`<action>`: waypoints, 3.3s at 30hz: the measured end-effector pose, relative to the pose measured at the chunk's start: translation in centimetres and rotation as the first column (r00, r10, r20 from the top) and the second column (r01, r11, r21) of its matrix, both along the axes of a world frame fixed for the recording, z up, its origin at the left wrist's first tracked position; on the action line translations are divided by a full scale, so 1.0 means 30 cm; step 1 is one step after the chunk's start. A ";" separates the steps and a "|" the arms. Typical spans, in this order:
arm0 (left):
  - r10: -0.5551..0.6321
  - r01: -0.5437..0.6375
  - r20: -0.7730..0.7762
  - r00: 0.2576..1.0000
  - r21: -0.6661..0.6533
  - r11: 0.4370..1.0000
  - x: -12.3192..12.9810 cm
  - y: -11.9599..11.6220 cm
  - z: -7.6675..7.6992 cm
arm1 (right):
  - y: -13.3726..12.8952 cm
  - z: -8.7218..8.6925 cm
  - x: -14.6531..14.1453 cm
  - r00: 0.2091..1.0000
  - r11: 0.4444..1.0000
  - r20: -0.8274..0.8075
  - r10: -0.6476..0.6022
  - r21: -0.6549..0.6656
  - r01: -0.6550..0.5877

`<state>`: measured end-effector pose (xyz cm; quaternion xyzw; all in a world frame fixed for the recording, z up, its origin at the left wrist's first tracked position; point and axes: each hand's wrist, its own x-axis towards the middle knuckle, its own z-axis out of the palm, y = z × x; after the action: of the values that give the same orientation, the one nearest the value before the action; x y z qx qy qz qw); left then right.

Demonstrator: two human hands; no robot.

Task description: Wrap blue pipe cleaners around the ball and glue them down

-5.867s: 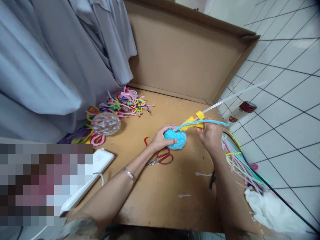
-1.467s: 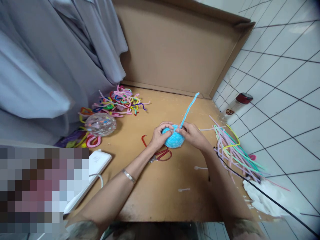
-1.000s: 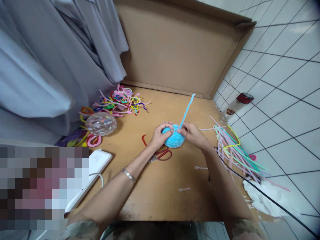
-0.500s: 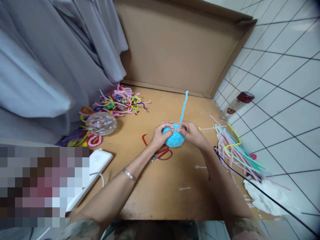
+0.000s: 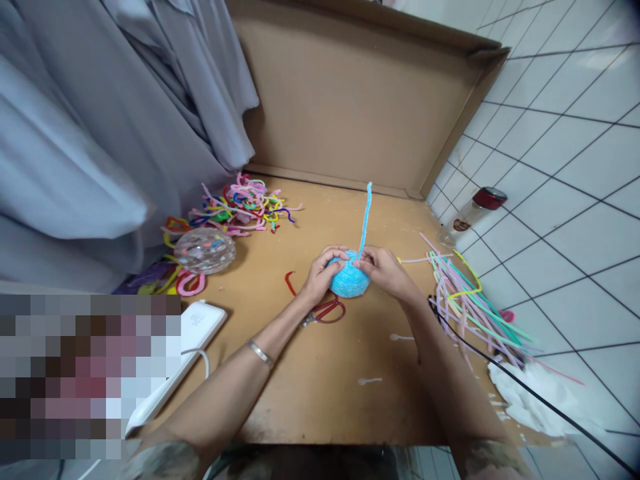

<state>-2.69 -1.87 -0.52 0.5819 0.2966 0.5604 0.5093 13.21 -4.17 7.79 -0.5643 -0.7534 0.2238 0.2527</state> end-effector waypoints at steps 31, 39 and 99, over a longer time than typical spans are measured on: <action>0.378 -0.237 -0.214 0.901 0.488 0.840 0.004 -0.053 -0.007 | 0.010 -0.016 0.005 0.999 0.999 -0.009 -0.043 0.016 0.043; 0.347 -0.163 -0.302 0.888 0.499 0.851 0.001 -0.058 -0.013 | 0.016 -0.025 0.008 0.999 0.998 -0.015 -0.049 0.049 0.049; 0.049 -0.050 -0.010 0.999 -0.078 0.996 -0.074 0.071 -0.041 | 0.065 -0.057 0.206 0.636 0.765 0.518 -0.572 0.059 0.641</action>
<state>-4.92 0.28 -1.74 0.5562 0.3345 0.5586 0.5165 19.41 -2.21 6.08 -0.8376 -0.5417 0.0176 0.0686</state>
